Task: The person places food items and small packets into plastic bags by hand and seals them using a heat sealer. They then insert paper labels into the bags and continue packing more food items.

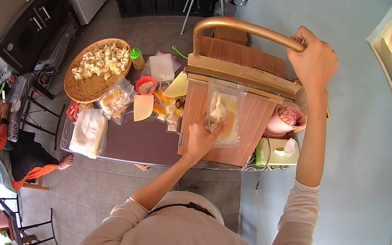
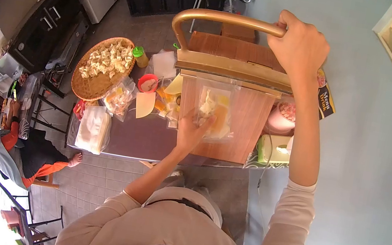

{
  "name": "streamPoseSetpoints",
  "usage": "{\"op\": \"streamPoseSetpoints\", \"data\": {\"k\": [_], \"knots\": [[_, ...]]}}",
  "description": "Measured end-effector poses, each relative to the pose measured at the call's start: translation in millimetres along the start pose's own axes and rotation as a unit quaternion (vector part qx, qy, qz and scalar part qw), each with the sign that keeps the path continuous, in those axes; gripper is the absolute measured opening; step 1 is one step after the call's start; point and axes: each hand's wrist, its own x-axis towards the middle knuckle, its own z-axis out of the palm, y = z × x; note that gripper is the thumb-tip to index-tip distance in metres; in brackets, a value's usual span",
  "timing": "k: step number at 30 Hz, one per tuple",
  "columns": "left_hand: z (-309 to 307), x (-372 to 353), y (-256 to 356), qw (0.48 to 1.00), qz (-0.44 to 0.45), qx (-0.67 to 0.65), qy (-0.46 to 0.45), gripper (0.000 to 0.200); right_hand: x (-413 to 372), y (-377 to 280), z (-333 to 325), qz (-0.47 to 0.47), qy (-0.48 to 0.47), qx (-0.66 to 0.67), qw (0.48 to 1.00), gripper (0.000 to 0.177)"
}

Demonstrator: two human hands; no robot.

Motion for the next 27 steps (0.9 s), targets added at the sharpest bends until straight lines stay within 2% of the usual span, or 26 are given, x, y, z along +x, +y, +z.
{"op": "streamPoseSetpoints", "data": {"k": [3, 5, 6, 8, 9, 11, 12, 14, 18, 20, 27], "knots": [[-0.2, -1.6, 4.0, 0.999, -0.033, -0.01, -0.009, 0.036, 0.5, 0.4, 0.2, -0.001, 0.005, -0.004, 1.0, 0.013], [0.8, -7.2, 4.7, 0.996, 0.05, -0.064, 0.044, 0.031, 1.1, 1.1, 0.9, 0.002, 0.005, -0.004, 1.0, 0.016], [0.1, -10.0, 1.7, 0.996, 0.048, -0.063, 0.044, 0.031, 0.2, 0.5, 1.6, 0.003, 0.003, -0.003, 1.0, 0.02], [-0.4, -11.6, -7.6, 0.993, -0.022, -0.118, -0.008, 0.032, -0.5, 0.0, 2.2, 0.002, 0.006, -0.003, 1.0, 0.02], [-1.4, -11.2, -9.4, 0.993, -0.022, -0.118, -0.007, 0.032, -0.7, 0.2, 1.9, 0.0, 0.009, -0.005, 1.0, 0.02], [-6.3, -9.7, -13.7, 0.955, -0.115, -0.261, -0.084, 0.035, -1.4, 0.8, 0.9, -0.005, 0.008, 0.001, 1.0, 0.016], [-8.6, -7.9, -26.6, 0.955, -0.114, -0.261, -0.083, 0.035, -1.4, 0.6, 0.2, -0.009, 0.008, 0.005, 1.0, 0.012], [-11.0, -4.5, -56.7, 0.938, -0.145, -0.277, -0.151, 0.039, -3.1, -0.6, -1.9, -0.008, 0.007, 0.006, 1.0, 0.012], [-12.2, 0.4, -47.2, 0.941, -0.114, -0.297, -0.11, 0.04, -7.3, -3.0, -5.1, -0.004, 0.008, 0.004, 1.0, 0.013], [-13.7, 7.2, -44.2, 0.957, -0.07, -0.262, -0.107, 0.039, -9.0, -3.1, -6.2, -0.004, 0.005, 0.004, 1.0, 0.013], [-11.1, 26.8, -72.8, 0.957, -0.086, -0.249, -0.12, 0.038, -13.6, -5.1, -10.7, 0.002, -0.006, 0.001, 1.0, 0.013]]}}
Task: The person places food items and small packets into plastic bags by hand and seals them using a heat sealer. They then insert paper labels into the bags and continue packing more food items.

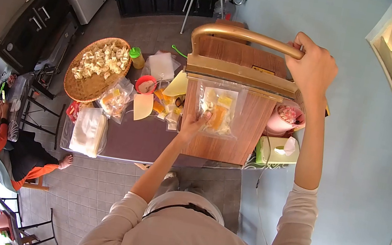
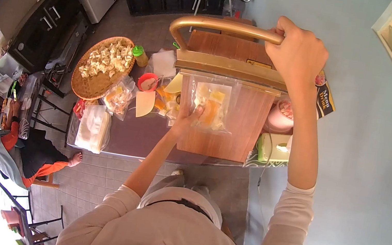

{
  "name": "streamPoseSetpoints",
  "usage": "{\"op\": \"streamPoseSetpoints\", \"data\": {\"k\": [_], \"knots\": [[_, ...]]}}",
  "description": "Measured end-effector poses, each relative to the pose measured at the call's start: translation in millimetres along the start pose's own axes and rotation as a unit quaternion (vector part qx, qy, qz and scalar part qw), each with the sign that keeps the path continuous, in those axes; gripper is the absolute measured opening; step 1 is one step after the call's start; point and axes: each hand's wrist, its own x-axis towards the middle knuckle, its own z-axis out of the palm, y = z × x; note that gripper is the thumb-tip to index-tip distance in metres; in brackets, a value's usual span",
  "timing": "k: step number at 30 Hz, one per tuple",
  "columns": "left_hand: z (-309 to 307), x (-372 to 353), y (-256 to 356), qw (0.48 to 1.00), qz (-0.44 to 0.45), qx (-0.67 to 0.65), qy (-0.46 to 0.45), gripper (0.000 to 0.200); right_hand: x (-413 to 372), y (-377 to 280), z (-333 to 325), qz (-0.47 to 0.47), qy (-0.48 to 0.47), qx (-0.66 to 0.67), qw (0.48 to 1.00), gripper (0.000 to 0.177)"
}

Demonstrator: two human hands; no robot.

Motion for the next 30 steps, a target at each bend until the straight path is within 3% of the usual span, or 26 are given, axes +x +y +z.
{"op": "streamPoseSetpoints", "data": {"k": [3, 5, 6, 9, 12, 14, 16, 18, 23, 30], "knots": [[2.3, 2.7, 1.7, 1.0, -0.007, -0.006, 0.009, 0.038, -1.5, 1.7, 1.9, -0.001, -0.002, 0.011, 1.0, 0.012], [9.3, 3.8, 5.3, 0.996, 0.076, -0.043, 0.034, 0.037, -3.1, 1.3, 0.6, -0.003, -0.004, 0.011, 1.0, 0.011], [7.8, 4.8, 2.5, 0.996, 0.075, -0.043, 0.034, 0.037, -4.1, 1.1, -0.4, -0.004, -0.005, 0.012, 1.0, 0.011], [-0.3, 7.1, -7.2, 0.998, 0.05, -0.032, 0.029, 0.039, -9.1, -1.9, -2.9, 0.002, -0.001, 0.012, 1.0, 0.019], [-8.2, 9.0, -9.7, 1.0, -0.002, 0.018, 0.017, 0.04, -12.7, -2.1, -6.3, -0.006, -0.014, 0.02, 1.0, 0.011], [-9.9, 9.2, -5.5, 0.997, -0.064, 0.033, -0.02, 0.055, -15.3, -3.2, -8.1, -0.002, -0.02, 0.017, 1.0, 0.011], [-6.8, 6.5, 0.8, 0.997, -0.069, 0.026, -0.015, 0.055, -18.3, -3.9, -9.3, 0.002, -0.026, 0.014, 1.0, 0.011], [-5.7, 5.6, 1.2, 0.997, -0.074, 0.019, -0.011, 0.054, -22.1, -4.2, -9.7, -0.008, -0.003, 0.031, 0.999, 0.021], [-6.5, 8.3, -11.9, 1.0, -0.02, 0.011, 0.018, 0.043, -29.2, -6.3, -12.0, -0.011, 0.001, 0.032, 0.999, 0.025], [-9.3, 7.4, -17.4, 1.0, -0.008, -0.004, 0.015, 0.042, -33.9, -7.2, -13.2, -0.025, 0.011, 0.042, 0.999, 0.026]]}}
